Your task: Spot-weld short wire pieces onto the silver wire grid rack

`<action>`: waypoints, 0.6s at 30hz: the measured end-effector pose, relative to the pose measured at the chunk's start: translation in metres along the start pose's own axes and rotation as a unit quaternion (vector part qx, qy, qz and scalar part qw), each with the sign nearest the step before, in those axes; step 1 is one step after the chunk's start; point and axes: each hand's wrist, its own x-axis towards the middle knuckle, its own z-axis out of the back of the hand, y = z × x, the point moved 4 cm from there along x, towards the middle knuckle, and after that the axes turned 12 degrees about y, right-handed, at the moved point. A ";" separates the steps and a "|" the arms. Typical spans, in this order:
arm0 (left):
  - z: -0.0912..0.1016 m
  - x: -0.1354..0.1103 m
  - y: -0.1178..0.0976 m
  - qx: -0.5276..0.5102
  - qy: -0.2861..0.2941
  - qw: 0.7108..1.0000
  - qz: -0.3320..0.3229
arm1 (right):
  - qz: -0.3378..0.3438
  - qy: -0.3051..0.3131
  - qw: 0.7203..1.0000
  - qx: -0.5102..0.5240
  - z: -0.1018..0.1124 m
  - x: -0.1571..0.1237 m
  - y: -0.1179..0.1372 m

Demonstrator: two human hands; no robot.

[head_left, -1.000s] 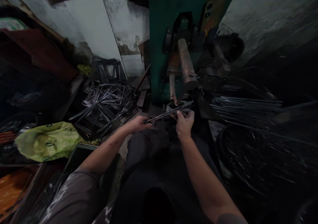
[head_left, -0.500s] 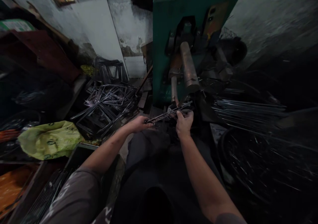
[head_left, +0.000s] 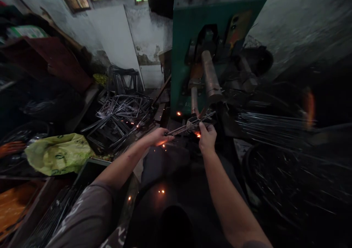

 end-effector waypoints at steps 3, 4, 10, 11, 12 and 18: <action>-0.002 0.009 -0.006 -0.021 0.001 1.000 -0.008 | 0.007 -0.005 0.997 -0.071 0.007 0.005 0.005; -0.003 0.012 -0.007 -0.022 0.002 1.000 -0.009 | 0.010 -0.014 0.996 -0.093 0.010 0.008 0.006; -0.005 0.023 -0.010 -0.029 -0.001 0.999 -0.016 | 0.014 -0.019 0.987 -0.157 0.024 0.025 0.003; -0.006 0.023 -0.010 -0.033 0.000 0.999 -0.017 | 0.017 -0.020 0.986 -0.163 0.024 0.027 0.002; -0.006 0.024 -0.011 -0.041 0.002 0.999 -0.018 | 0.018 -0.022 0.985 -0.168 0.024 0.029 0.002; -0.014 0.028 -0.003 -0.097 -0.004 0.995 0.004 | -0.002 0.010 0.985 -0.175 0.029 0.011 0.010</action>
